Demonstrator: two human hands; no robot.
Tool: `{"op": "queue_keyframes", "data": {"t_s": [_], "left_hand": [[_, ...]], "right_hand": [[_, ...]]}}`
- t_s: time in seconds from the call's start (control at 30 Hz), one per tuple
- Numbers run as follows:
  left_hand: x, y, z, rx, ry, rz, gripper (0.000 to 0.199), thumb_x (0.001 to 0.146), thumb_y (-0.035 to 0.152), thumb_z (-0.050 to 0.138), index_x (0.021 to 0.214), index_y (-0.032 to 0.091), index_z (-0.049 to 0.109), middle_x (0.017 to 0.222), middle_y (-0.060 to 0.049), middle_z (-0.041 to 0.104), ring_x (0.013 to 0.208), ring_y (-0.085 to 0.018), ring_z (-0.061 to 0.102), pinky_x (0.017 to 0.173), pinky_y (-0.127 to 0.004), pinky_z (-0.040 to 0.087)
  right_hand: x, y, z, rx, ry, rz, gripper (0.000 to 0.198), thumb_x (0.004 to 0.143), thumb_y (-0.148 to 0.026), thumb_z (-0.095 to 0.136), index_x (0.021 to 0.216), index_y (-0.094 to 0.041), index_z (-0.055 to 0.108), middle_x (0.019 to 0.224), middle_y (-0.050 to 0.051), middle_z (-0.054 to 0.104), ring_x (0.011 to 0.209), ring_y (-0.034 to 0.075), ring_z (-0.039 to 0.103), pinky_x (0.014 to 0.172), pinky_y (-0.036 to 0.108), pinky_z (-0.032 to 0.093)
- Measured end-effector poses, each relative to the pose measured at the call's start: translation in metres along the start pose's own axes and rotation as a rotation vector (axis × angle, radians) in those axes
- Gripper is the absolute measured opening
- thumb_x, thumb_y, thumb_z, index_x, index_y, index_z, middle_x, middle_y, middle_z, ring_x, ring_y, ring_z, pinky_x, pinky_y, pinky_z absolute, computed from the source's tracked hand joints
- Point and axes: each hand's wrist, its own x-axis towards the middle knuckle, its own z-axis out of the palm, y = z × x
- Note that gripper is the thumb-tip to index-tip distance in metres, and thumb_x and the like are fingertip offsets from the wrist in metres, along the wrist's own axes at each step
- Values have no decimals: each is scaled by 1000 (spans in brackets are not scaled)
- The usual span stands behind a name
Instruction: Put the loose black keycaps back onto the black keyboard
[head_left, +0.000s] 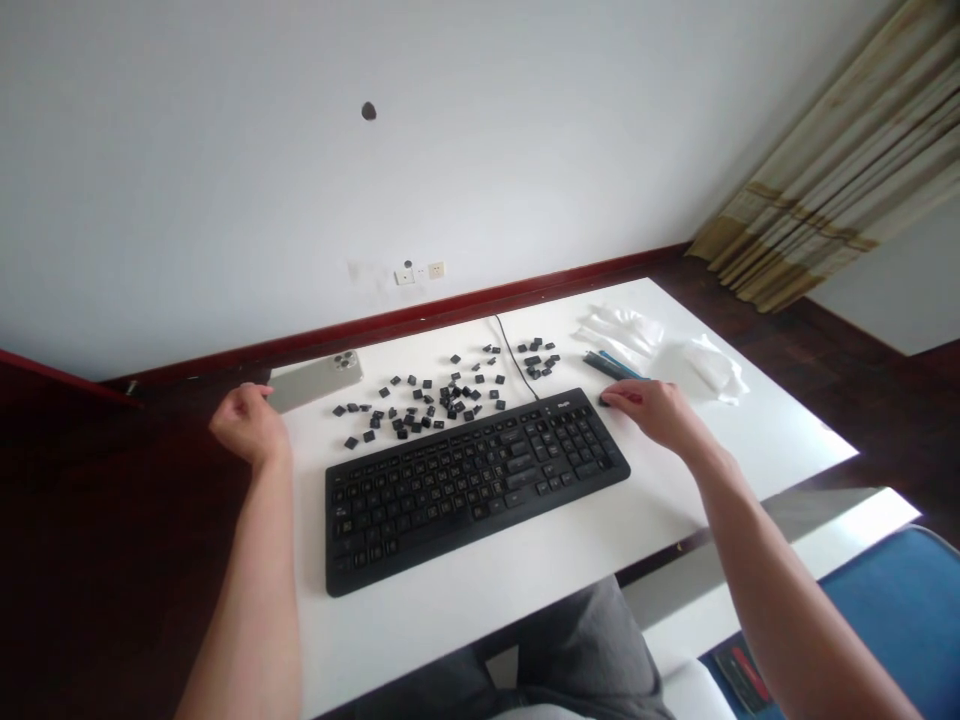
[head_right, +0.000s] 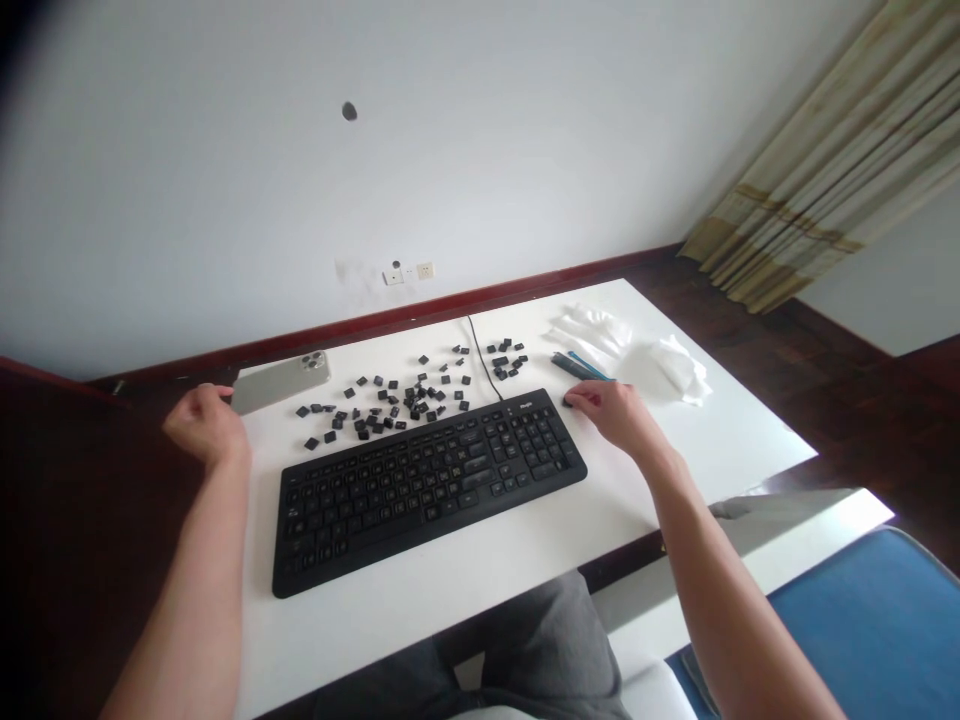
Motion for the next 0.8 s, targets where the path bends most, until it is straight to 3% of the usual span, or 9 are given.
{"op": "queue_keyframes", "data": {"t_s": [0.2, 0.37, 0.57, 0.7, 0.8], "left_hand": [[2, -1, -1, 51, -13, -20, 26, 76, 24, 47, 71, 17, 72, 64, -2, 62, 68, -21, 60, 64, -32, 41], [1, -2, 0, 14, -11, -28, 27, 75, 24, 48, 72, 17, 74, 64, -2, 63, 69, -21, 61, 65, -32, 41], [1, 0, -2, 38, -21, -17, 28, 76, 24, 47, 72, 16, 73, 64, -3, 63, 70, -21, 61, 66, -32, 43], [1, -1, -1, 52, -21, -4, 28, 79, 23, 48, 75, 15, 75, 64, -2, 62, 69, -21, 61, 67, -32, 43], [0, -2, -1, 56, -19, -1, 25, 81, 19, 50, 74, 16, 73, 65, -3, 62, 70, -21, 61, 68, -33, 44]], "right_hand": [[-11, 2, 2, 42, 102, 45, 30, 97, -50, 66, 102, -26, 84, 90, 7, 82, 81, 29, 75, 77, 42, 58], [-18, 1, -2, 130, 13, -152, 33, 97, -52, 69, 109, -25, 81, 117, 10, 80, 85, 24, 73, 81, 41, 61], [-8, -5, 1, 95, -23, -179, 31, 97, -48, 66, 110, -22, 80, 106, 10, 81, 86, 28, 77, 82, 45, 65], [-7, -30, -4, 201, 14, -166, 27, 95, -44, 70, 109, -22, 80, 108, 10, 83, 97, 30, 80, 94, 46, 66], [-10, -61, -7, 269, -110, -183, 25, 94, -39, 71, 113, -23, 78, 111, 7, 83, 99, 28, 81, 96, 43, 66]]}}
